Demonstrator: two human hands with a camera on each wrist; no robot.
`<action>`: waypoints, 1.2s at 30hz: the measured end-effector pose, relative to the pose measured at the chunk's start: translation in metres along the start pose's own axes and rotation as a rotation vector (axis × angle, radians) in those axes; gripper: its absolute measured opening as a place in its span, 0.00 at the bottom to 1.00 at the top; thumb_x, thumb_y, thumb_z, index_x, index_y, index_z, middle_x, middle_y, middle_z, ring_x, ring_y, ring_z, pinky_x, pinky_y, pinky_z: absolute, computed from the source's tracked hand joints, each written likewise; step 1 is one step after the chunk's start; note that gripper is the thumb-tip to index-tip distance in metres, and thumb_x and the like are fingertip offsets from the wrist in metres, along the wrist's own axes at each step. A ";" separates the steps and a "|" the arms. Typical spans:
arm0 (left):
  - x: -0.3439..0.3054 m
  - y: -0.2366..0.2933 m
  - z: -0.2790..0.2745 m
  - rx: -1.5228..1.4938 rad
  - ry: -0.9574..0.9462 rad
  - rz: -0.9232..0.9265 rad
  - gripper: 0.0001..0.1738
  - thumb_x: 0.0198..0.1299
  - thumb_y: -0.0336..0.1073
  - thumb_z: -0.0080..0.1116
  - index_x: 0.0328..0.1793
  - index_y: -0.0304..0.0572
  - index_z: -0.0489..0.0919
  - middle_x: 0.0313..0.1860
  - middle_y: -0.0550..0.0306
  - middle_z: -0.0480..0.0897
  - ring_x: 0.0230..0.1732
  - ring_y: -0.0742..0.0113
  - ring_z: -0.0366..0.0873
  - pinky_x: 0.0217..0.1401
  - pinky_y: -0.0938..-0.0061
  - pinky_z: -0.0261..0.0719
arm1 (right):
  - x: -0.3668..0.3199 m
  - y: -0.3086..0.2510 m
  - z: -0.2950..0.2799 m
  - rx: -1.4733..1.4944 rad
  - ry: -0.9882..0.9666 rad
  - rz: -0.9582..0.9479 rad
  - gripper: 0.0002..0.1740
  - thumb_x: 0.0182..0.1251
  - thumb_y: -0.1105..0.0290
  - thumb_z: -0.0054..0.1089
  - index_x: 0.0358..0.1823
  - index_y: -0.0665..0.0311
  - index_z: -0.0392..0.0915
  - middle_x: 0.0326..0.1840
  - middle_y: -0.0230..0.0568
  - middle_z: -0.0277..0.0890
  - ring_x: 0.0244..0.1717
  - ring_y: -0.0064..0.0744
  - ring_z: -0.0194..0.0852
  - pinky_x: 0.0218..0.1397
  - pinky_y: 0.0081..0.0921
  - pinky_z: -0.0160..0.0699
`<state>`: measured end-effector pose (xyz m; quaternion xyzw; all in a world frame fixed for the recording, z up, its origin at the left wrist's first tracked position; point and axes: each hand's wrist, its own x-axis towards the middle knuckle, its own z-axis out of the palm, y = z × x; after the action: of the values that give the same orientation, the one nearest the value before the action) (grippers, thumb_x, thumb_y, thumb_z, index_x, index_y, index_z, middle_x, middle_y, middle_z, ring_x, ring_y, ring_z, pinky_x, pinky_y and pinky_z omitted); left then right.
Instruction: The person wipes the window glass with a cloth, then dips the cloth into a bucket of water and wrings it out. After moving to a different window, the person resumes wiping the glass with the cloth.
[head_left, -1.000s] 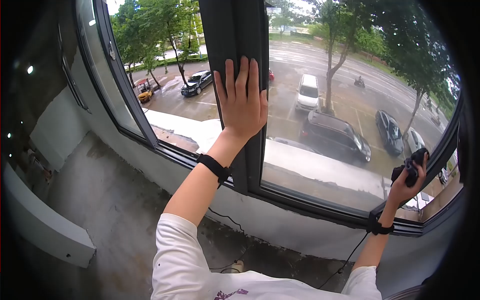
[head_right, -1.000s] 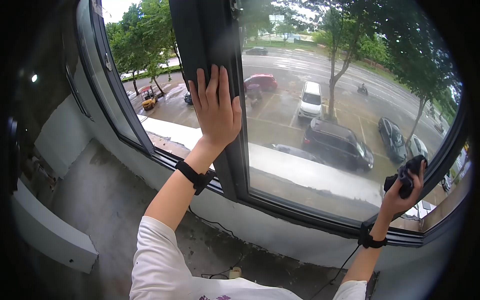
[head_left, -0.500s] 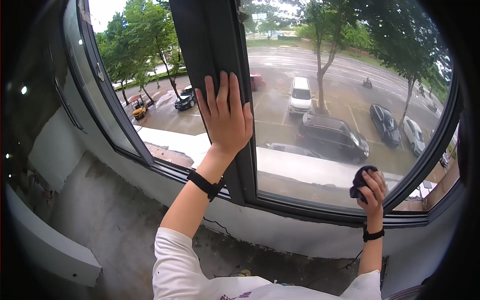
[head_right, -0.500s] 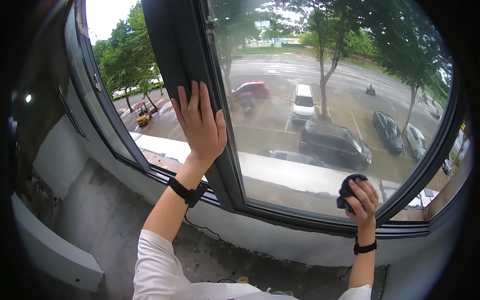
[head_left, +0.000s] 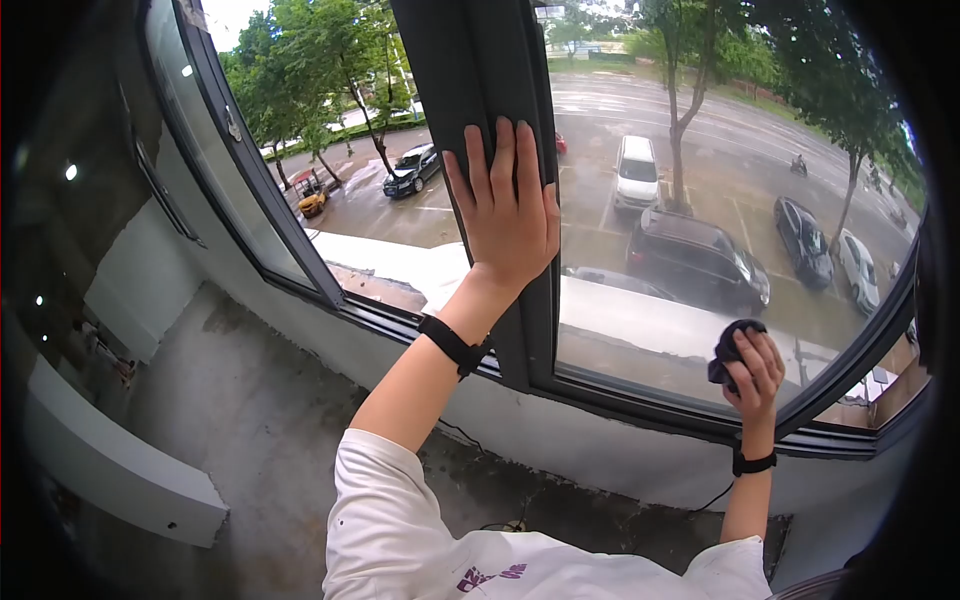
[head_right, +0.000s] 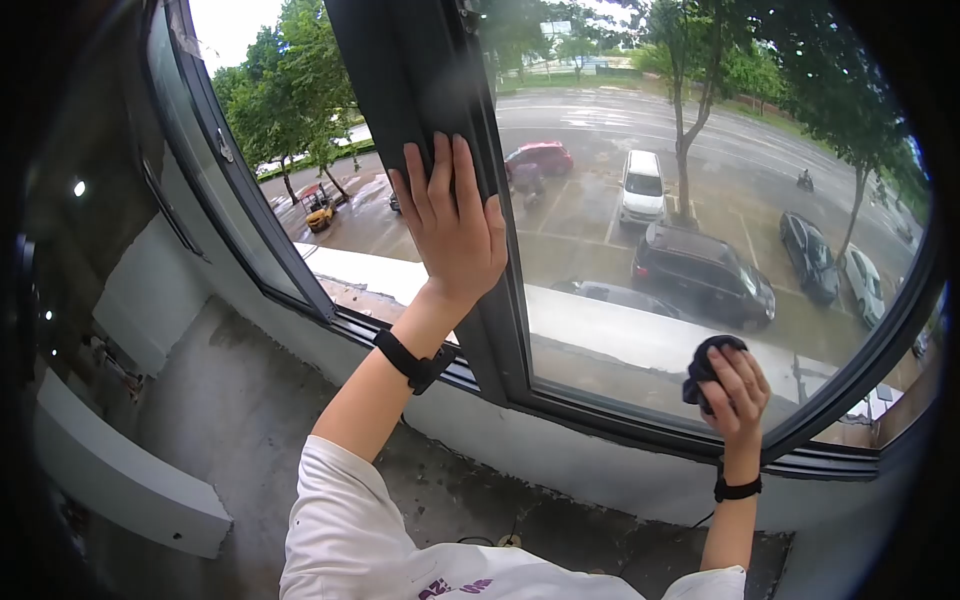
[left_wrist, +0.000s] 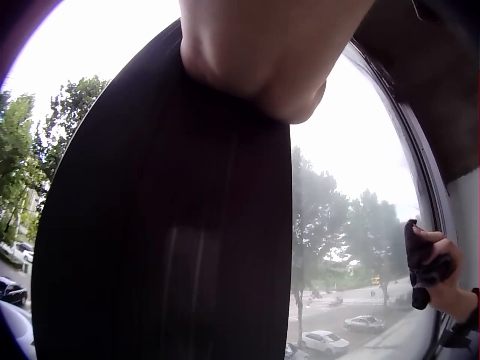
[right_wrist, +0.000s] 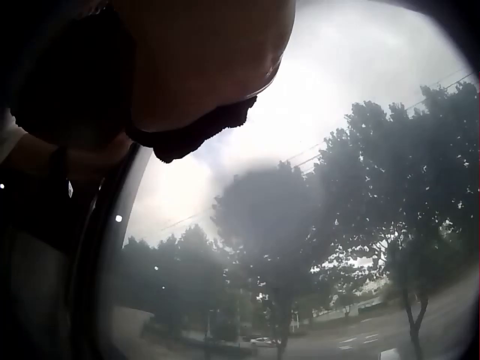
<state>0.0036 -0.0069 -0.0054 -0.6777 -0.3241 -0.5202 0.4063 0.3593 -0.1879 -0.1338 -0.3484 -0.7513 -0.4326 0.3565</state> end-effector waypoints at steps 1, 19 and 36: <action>-0.001 0.000 -0.001 0.001 -0.007 -0.005 0.38 0.67 0.40 0.50 0.82 0.31 0.63 0.81 0.36 0.60 0.84 0.30 0.49 0.82 0.28 0.44 | -0.019 0.014 -0.014 -0.076 0.014 0.055 0.07 0.60 0.77 0.66 0.39 0.60 0.80 0.61 0.50 0.83 0.65 0.55 0.81 0.68 0.51 0.82; -0.003 0.001 0.000 -0.002 0.010 0.022 0.36 0.71 0.39 0.45 0.82 0.26 0.60 0.80 0.33 0.60 0.84 0.27 0.47 0.84 0.32 0.40 | -0.041 -0.027 0.022 -0.074 -0.030 0.054 0.06 0.61 0.77 0.64 0.40 0.62 0.81 0.62 0.49 0.83 0.67 0.54 0.79 0.71 0.50 0.79; -0.004 -0.002 0.007 -0.052 0.064 0.007 0.38 0.67 0.41 0.52 0.82 0.33 0.63 0.80 0.38 0.61 0.84 0.29 0.50 0.81 0.27 0.45 | 0.025 -0.045 0.046 -0.059 0.017 0.116 0.15 0.55 0.83 0.65 0.46 0.66 0.81 0.68 0.54 0.78 0.72 0.61 0.73 0.76 0.57 0.72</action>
<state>0.0039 0.0006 -0.0097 -0.6721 -0.2950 -0.5483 0.4007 0.2986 -0.1585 -0.1477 -0.3982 -0.7137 -0.4360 0.3769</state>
